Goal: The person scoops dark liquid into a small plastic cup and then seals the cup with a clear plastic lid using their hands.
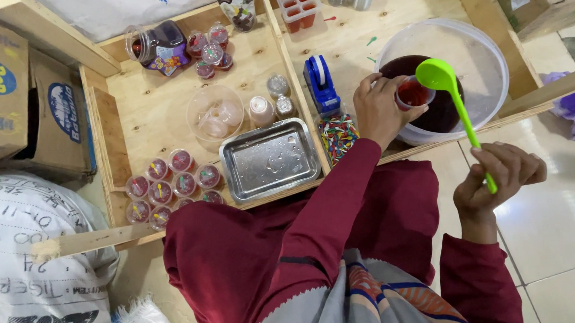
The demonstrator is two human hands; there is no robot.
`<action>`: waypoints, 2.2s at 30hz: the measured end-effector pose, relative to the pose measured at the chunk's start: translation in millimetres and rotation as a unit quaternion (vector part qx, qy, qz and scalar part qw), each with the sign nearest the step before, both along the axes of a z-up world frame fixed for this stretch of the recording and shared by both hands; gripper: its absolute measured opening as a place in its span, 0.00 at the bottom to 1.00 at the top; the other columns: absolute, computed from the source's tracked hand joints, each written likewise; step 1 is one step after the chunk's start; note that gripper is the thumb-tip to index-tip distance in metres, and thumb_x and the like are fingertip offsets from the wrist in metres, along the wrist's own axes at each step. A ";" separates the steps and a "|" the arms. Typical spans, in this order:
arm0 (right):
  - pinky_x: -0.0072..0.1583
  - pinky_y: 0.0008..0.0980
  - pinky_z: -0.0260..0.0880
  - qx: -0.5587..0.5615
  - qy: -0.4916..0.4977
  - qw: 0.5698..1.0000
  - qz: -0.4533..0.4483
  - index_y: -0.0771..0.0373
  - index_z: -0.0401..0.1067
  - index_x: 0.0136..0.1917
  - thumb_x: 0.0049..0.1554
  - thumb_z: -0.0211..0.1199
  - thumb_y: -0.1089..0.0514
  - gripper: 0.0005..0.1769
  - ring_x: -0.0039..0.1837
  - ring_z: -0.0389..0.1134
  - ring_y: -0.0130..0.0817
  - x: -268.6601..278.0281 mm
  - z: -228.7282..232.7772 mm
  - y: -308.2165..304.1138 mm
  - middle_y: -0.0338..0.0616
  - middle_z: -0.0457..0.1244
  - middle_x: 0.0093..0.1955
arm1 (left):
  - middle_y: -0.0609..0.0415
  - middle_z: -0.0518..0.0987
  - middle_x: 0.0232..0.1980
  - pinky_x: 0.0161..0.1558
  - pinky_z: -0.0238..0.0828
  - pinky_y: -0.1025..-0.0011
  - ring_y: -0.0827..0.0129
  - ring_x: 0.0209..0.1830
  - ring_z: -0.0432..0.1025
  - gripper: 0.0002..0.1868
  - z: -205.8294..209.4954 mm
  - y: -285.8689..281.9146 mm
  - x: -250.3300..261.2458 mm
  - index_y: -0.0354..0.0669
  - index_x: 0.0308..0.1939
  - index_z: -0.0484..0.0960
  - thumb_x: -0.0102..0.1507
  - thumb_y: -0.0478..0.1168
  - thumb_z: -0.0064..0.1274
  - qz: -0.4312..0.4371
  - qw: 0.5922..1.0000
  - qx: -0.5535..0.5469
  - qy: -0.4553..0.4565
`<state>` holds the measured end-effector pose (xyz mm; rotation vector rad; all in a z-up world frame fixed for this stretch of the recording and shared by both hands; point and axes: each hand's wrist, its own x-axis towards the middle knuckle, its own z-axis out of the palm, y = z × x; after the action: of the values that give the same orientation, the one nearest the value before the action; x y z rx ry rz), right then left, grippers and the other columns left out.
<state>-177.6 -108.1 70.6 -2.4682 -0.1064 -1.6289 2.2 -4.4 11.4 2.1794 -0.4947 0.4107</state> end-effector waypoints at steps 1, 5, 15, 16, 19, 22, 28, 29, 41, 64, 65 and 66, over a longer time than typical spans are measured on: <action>0.64 0.47 0.50 0.001 0.000 1.000 0.003 0.62 0.72 0.50 0.74 0.46 0.54 0.17 0.51 0.65 0.48 1.7 -3.6 -2.7 0.49 0.69 0.46 | 0.59 0.86 0.46 0.62 0.62 0.56 0.60 0.64 0.67 0.37 3.3 0.6 0.4 0.58 0.51 0.85 0.42 0.67 0.67 0.003 1.000 0.001 0.000; 0.58 0.49 0.66 0.245 -0.066 0.965 0.071 0.73 0.65 0.56 0.78 0.43 0.54 0.19 0.54 0.60 0.51 3.7 -7.3 -4.6 0.56 0.58 0.50 | 0.58 0.85 0.49 0.62 0.62 0.58 0.60 0.59 0.71 0.36 15.1 9.1 -0.1 0.59 0.53 0.84 0.45 0.69 0.63 -0.011 0.999 -0.021 0.025; 0.60 0.50 0.77 0.512 -0.142 0.838 0.122 0.70 0.69 0.50 0.68 0.55 0.59 0.11 0.55 0.67 0.53 -3.1 -13.5 -3.7 0.53 0.63 0.53 | 0.59 0.84 0.53 0.47 0.68 0.63 0.62 0.57 0.71 0.37 30.4 98.7 3.5 0.56 0.59 0.80 0.52 0.69 0.60 0.012 0.999 0.007 0.048; 0.60 0.50 0.77 0.515 -0.139 0.837 0.125 0.70 0.69 0.50 0.68 0.55 0.59 0.11 0.55 0.67 0.53 -3.7 -8.6 9.2 0.53 0.63 0.53 | 0.59 0.84 0.53 0.47 0.68 0.63 0.62 0.57 0.71 0.37 24.8 114.6 3.4 0.56 0.59 0.80 0.52 0.69 0.60 0.017 0.999 0.008 0.049; 0.62 0.44 0.74 0.489 -0.042 0.862 0.129 0.70 0.69 0.52 0.73 0.49 0.57 0.14 0.53 0.69 0.49 -1.7 -8.6 40.9 0.52 0.62 0.49 | 0.55 0.83 0.52 0.56 0.68 0.60 0.59 0.54 0.73 0.36 1.7 162.4 4.3 0.50 0.58 0.81 0.52 0.64 0.64 0.038 0.998 -0.015 0.040; 0.62 0.51 0.77 0.450 0.015 0.872 0.193 0.70 0.62 0.56 0.74 0.46 0.64 0.07 0.54 0.65 0.53 1.6 -27.3 67.0 0.55 0.57 0.53 | 0.52 0.84 0.53 0.59 0.68 0.61 0.58 0.54 0.75 0.36 -33.0 205.9 -0.2 0.48 0.58 0.81 0.51 0.60 0.69 0.072 0.996 -0.036 0.050; 0.61 0.32 0.62 0.472 0.231 0.837 0.152 0.65 0.70 0.59 0.73 0.52 0.58 0.10 0.58 0.64 0.34 10.8 -70.2 129.8 0.47 0.65 0.56 | 0.54 0.80 0.52 0.57 0.71 0.70 0.64 0.54 0.75 0.34 -91.3 267.6 -16.9 0.46 0.56 0.81 0.47 0.44 0.74 0.132 0.970 -0.126 0.158; 0.65 0.37 0.62 0.478 0.243 0.820 0.200 0.66 0.70 0.59 0.73 0.52 0.61 0.08 0.59 0.65 0.35 13.0 -80.3 137.5 0.50 0.66 0.54 | 0.52 0.79 0.50 0.56 0.74 0.68 0.59 0.53 0.76 0.35 -104.7 273.7 -17.4 0.46 0.55 0.80 0.45 0.45 0.75 0.148 0.968 -0.115 0.167; 0.67 0.47 0.62 0.395 0.388 0.809 0.196 0.58 0.77 0.65 0.66 0.62 0.63 0.14 0.61 0.67 0.51 24.9 -141.5 190.0 0.58 0.65 0.52 | 0.47 0.77 0.48 0.53 0.79 0.63 0.52 0.51 0.77 0.37 -187.7 306.9 -27.5 0.41 0.56 0.78 0.44 0.43 0.74 0.162 0.954 -0.044 0.249; 0.59 0.52 0.59 0.112 0.458 0.874 0.117 0.45 0.76 0.66 0.59 0.71 0.46 0.21 0.63 0.61 0.51 26.4 -168.4 191.0 0.45 0.57 0.60 | 0.38 0.73 0.58 0.61 0.78 0.56 0.42 0.62 0.73 0.44 -158.8 305.6 -24.0 0.34 0.66 0.70 0.48 0.37 0.75 0.084 0.951 -0.020 0.298; 0.59 0.53 0.60 0.076 0.456 0.881 0.101 0.45 0.77 0.64 0.58 0.71 0.44 0.22 0.62 0.62 0.50 31.2 -164.4 188.8 0.44 0.58 0.60 | 0.37 0.72 0.60 0.63 0.77 0.53 0.41 0.64 0.71 0.47 -155.0 306.4 -24.9 0.35 0.70 0.67 0.49 0.37 0.74 0.078 0.948 0.002 0.309; 0.58 0.53 0.60 0.040 0.453 0.887 0.084 0.45 0.77 0.63 0.57 0.71 0.42 0.22 0.62 0.62 0.50 35.0 -160.8 186.1 0.42 0.58 0.61 | 0.36 0.71 0.62 0.64 0.75 0.51 0.39 0.65 0.70 0.50 -151.7 306.5 -26.6 0.35 0.73 0.64 0.50 0.38 0.73 0.071 0.944 0.023 0.320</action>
<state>-142.7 78.0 -90.2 -2.7690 -0.1093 -0.2931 -24.4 302.1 -140.3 2.2413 0.0162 -0.2462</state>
